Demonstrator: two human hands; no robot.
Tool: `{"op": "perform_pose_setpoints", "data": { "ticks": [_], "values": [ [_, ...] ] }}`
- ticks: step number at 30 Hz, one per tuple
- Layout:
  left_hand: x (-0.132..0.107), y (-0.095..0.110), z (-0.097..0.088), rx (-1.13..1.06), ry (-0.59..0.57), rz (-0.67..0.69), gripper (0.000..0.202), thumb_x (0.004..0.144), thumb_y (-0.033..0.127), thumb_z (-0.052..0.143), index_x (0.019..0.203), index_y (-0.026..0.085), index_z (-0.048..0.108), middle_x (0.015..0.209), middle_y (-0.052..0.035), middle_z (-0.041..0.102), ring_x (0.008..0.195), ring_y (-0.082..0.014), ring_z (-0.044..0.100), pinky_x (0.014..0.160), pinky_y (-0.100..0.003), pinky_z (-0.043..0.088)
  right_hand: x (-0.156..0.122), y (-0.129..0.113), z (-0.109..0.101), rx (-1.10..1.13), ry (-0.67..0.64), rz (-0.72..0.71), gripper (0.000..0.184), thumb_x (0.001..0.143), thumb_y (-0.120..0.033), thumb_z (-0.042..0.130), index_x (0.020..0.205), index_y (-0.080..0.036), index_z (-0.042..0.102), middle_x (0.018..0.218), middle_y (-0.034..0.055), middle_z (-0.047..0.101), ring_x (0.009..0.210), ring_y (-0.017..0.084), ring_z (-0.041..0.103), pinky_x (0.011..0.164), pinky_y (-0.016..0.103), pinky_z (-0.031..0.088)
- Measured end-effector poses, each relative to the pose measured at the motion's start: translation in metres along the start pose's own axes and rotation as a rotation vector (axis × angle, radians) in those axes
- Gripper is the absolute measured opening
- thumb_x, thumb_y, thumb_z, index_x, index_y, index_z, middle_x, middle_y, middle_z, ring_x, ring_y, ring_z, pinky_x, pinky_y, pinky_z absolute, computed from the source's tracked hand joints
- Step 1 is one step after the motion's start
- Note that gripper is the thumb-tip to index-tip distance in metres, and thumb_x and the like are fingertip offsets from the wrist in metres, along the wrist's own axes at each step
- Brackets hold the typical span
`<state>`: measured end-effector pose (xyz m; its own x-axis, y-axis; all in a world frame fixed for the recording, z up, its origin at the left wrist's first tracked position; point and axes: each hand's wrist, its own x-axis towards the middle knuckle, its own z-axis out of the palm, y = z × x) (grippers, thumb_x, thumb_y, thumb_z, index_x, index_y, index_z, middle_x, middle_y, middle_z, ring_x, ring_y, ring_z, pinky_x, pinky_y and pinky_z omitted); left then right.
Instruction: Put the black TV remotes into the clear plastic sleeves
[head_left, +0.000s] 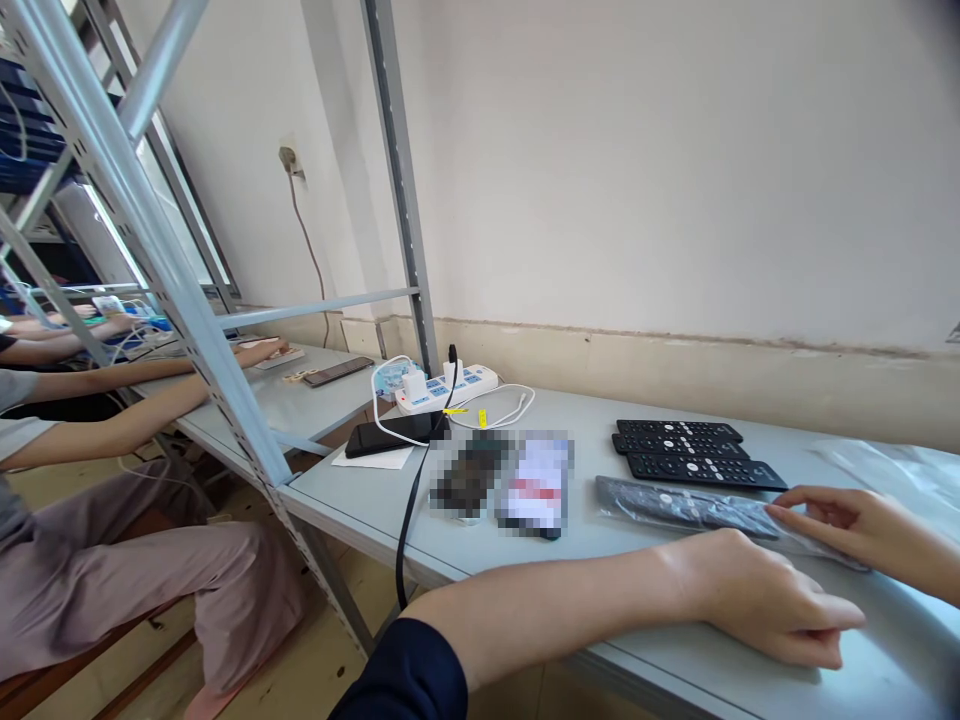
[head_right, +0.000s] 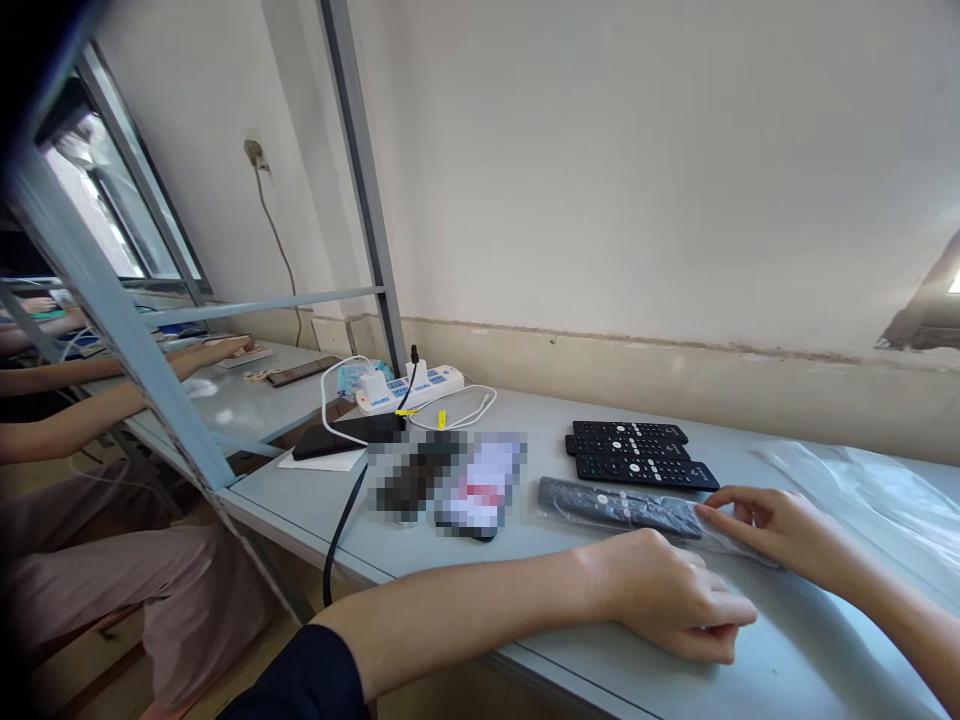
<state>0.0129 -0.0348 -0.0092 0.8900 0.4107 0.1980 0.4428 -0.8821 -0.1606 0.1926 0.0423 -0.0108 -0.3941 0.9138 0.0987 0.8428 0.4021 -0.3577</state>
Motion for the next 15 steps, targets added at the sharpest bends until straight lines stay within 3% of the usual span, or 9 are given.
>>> {"op": "perform_pose_setpoints", "data": {
  "ticks": [7, 15],
  "values": [
    [-0.002, 0.001, -0.004, -0.01, 0.016, -0.018, 0.022, 0.087, 0.03, 0.046, 0.077, 0.017, 0.061, 0.083, 0.0032, 0.072, 0.076, -0.0092, 0.065, 0.041, -0.022, 0.028, 0.004, 0.019, 0.01, 0.018, 0.053, -0.044, 0.073, 0.067, -0.083, 0.033, 0.071, -0.019, 0.067, 0.045, 0.0038, 0.044, 0.042, 0.013, 0.036, 0.043, 0.027, 0.029],
    [-0.001, 0.001, -0.002, -0.01, 0.006, -0.028, 0.021, 0.086, 0.028, 0.044, 0.08, 0.018, 0.061, 0.081, 0.0032, 0.071, 0.074, -0.0099, 0.065, 0.041, -0.022, 0.027, 0.0, 0.011, 0.007, 0.042, 0.049, -0.011, 0.066, 0.07, -0.077, 0.036, 0.072, -0.018, 0.065, 0.047, 0.0031, 0.043, 0.045, 0.012, 0.037, 0.047, 0.027, 0.03]
  ]
}}
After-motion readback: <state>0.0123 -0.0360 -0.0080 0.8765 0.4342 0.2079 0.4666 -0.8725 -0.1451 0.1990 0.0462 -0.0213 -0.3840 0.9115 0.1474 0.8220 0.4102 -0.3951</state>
